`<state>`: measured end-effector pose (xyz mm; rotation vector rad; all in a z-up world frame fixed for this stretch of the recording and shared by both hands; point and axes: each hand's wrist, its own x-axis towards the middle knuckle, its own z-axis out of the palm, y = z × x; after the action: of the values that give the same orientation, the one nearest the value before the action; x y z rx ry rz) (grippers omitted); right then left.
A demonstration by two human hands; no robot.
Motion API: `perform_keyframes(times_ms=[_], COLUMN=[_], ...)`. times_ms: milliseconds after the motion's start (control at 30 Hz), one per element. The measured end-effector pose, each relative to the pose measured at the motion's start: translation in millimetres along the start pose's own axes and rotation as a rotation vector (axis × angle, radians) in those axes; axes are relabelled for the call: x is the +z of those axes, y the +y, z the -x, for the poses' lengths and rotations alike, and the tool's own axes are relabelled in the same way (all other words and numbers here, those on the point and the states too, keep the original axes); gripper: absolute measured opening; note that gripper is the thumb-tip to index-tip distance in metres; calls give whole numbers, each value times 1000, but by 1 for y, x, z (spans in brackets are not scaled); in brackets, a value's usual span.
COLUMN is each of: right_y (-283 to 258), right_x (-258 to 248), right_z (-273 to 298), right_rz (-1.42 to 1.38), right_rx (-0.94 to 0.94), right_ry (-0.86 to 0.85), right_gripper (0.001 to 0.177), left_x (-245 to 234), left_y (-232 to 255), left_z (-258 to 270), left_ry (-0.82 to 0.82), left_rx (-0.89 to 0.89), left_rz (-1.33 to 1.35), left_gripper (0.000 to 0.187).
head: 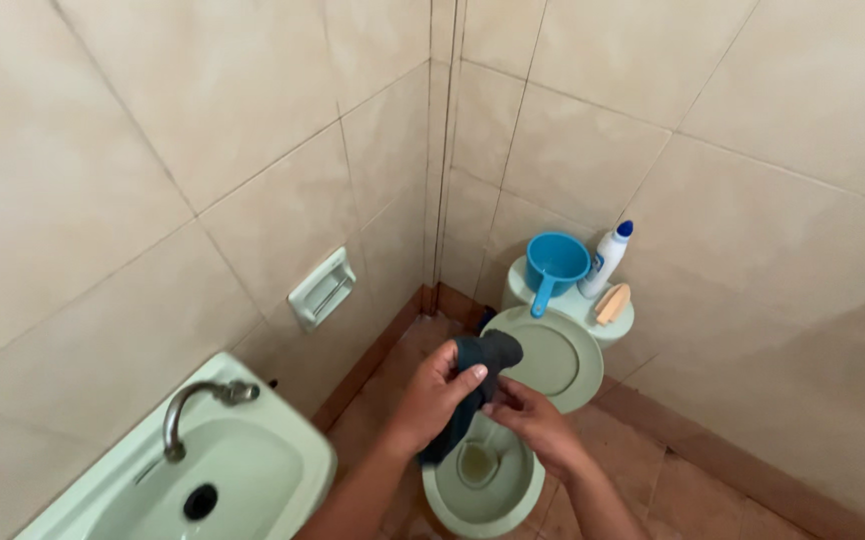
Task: The person wipes the tiled wall above the sink with a dark cloth, then cleans the sink basin and faucet. They repeatedly wring the cloth and continue wiping the wall and sink surfaces.
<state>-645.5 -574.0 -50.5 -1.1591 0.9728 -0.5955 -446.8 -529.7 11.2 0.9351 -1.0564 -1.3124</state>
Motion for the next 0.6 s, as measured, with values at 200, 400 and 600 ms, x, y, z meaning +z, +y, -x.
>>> perform_keyframes(times_ms=[200,400,600], right_y=[-4,-34,-57], right_x=[-18,-47,-93], right_z=[-30,-34,-39], right_rz=[-69,-389,-349], right_rx=[-27,-77,-115], right_ry=[-121,-165,-194], right_gripper=[33,28,26], left_x=[-14,-11,26], left_y=[-21,-33,-48], left_z=[-34,-50,-55], left_ry=[61,116,74], left_rx=[-56,-34,-166], left_rz=[231,-73,207], left_gripper=[26,88,95])
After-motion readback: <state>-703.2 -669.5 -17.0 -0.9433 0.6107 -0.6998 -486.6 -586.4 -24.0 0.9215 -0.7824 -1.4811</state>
